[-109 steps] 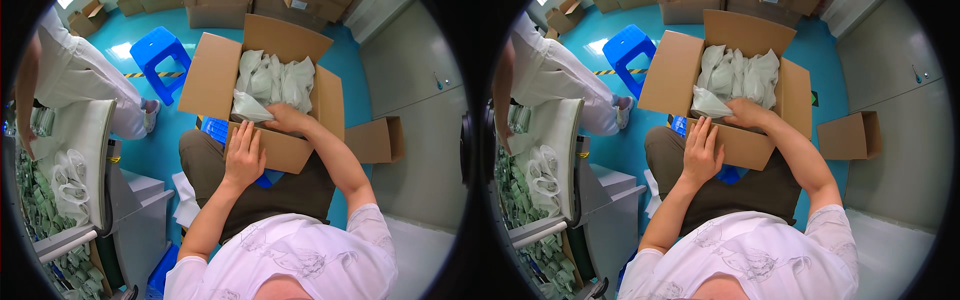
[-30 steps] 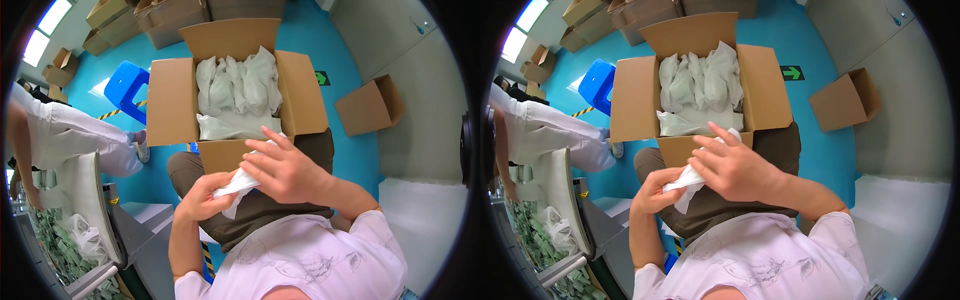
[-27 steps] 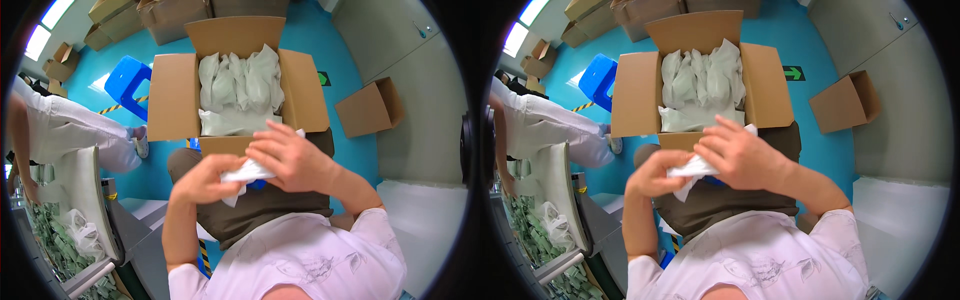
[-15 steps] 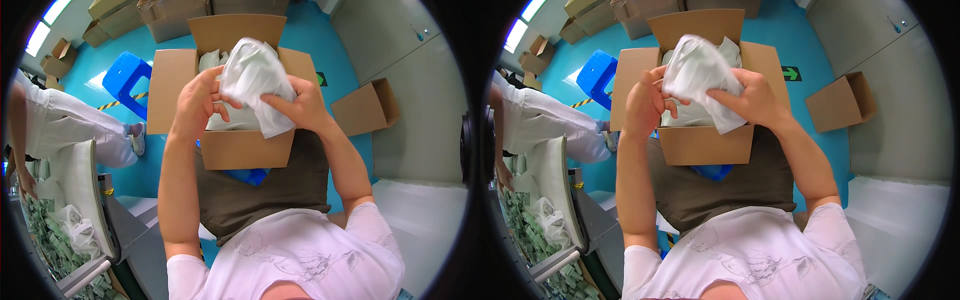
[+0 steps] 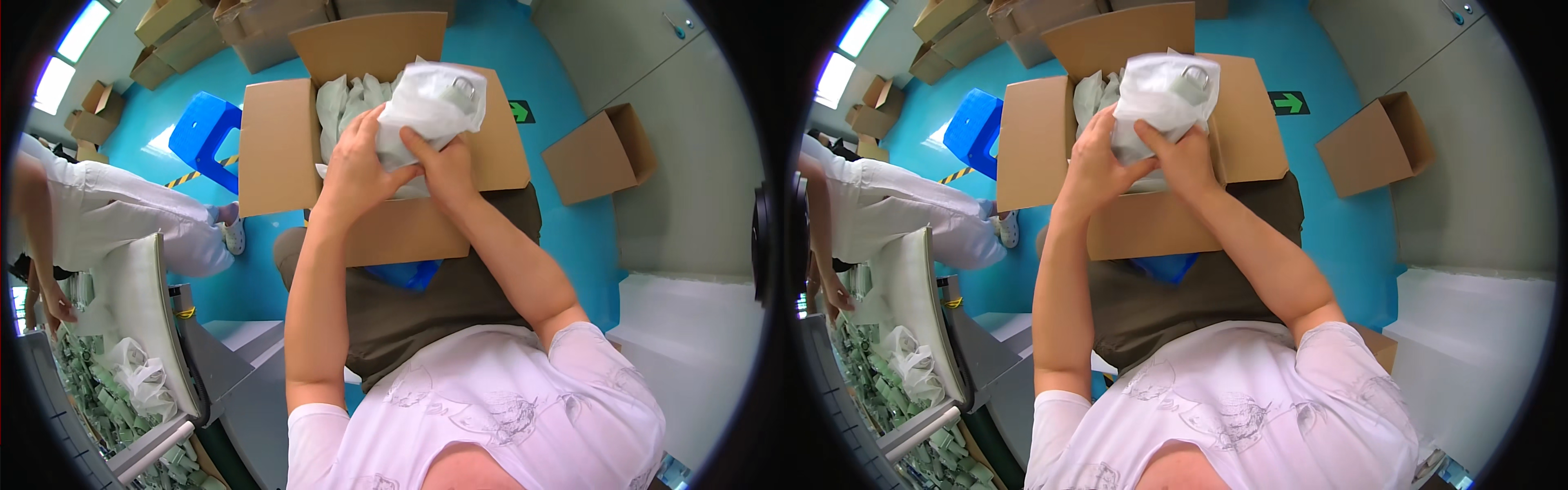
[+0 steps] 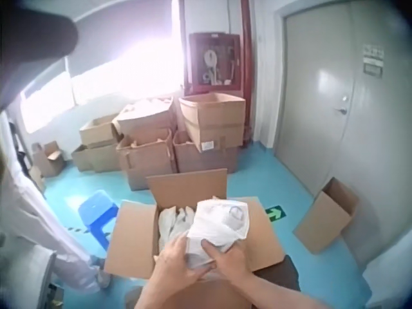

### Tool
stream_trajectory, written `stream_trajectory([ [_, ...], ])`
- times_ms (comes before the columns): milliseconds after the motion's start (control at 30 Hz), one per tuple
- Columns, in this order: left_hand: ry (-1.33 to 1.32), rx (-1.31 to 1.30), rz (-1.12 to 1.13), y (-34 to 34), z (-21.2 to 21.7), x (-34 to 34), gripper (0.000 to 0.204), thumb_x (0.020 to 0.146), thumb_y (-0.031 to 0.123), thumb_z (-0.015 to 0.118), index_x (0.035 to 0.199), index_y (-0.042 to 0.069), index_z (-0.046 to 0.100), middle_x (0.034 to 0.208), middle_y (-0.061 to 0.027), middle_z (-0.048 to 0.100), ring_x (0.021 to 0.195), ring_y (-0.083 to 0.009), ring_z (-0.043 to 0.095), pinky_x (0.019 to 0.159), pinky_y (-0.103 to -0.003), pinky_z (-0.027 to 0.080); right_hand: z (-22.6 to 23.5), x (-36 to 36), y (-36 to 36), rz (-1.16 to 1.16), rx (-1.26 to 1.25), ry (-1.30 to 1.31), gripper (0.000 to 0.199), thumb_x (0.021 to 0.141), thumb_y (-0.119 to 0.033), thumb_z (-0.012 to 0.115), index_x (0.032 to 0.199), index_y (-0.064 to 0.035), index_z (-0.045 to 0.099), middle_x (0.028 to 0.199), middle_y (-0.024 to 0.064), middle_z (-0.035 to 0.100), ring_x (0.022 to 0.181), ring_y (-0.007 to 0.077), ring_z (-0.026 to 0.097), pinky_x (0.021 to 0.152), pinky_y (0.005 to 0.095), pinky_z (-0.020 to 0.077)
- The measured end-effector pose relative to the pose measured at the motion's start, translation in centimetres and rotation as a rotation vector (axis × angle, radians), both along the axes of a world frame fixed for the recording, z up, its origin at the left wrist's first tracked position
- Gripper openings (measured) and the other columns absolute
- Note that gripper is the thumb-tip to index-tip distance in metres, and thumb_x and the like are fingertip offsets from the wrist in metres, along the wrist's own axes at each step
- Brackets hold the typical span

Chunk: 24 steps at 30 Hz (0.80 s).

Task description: The person is seen packing wrapped items into a cardboard box.

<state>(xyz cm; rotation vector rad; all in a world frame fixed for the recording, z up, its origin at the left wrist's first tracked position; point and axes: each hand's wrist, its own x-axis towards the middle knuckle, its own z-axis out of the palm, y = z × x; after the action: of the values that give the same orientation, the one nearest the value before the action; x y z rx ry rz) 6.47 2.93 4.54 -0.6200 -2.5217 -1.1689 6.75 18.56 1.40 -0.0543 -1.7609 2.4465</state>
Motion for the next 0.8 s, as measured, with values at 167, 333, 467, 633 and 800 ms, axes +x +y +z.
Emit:
stream_trajectory([
  [167,-0.176,-0.056,-0.094,0.7,-0.2,-1.1,0.075,0.065,0.015,0.090,0.133,0.001,0.062,0.123,-0.0191,0.065,0.114,-0.0362,0.064,0.095,-0.044,0.054,-3.0,0.2,2.2,0.100,-0.059,-0.017,0.050,0.089,-0.011,0.081,0.134,-0.0047,0.060,0.127,0.0077,0.067,0.115,0.0183,0.065,0.096,0.0346,0.0540],
  [333,-0.142,-0.054,-0.135,1.1,-0.6,-1.2,0.063,0.065,0.015,0.088,0.122,-0.004,0.066,0.109,-0.0190,0.067,0.103,-0.0383,0.065,0.090,-0.045,0.055,0.2,0.3,5.9,0.101,0.301,0.095,0.044,0.090,-0.011,0.080,0.131,-0.0045,0.063,0.123,0.0058,0.069,0.112,0.0168,0.066,0.094,0.0330,0.0539],
  [467,-0.169,-0.060,-0.164,1.3,-0.9,-1.6,0.056,0.064,0.017,0.090,0.111,-0.005,0.068,0.105,-0.0199,0.068,0.101,-0.0382,0.065,0.087,-0.045,0.055,2.7,-0.9,6.9,0.120,0.322,0.202,0.040,0.091,-0.006,0.078,0.128,-0.0010,0.064,0.119,0.0061,0.071,0.109,0.0152,0.066,0.094,0.0305,0.0547],
  [633,-0.086,-0.019,-0.118,2.1,-1.7,-2.2,0.049,0.065,0.023,0.095,0.098,-0.003,0.070,0.095,-0.0139,0.069,0.087,-0.0273,0.067,0.076,-0.040,0.054,6.0,-1.5,6.9,0.179,0.511,0.287,0.041,0.088,-0.005,0.080,0.126,-0.0019,0.065,0.115,0.0043,0.072,0.106,0.0135,0.068,0.092,0.0288,0.0557],
  [800,-0.353,0.106,-0.083,2.4,-1.3,-1.8,0.051,0.065,0.025,0.097,0.099,-0.002,0.069,0.096,-0.0132,0.070,0.085,-0.0207,0.067,0.073,-0.038,0.054,8.9,-2.4,5.7,0.197,0.760,0.389,0.038,0.085,-0.011,0.084,0.119,-0.0010,0.069,0.109,0.0049,0.072,0.102,0.0134,0.068,0.087,0.0275,0.0559],
])
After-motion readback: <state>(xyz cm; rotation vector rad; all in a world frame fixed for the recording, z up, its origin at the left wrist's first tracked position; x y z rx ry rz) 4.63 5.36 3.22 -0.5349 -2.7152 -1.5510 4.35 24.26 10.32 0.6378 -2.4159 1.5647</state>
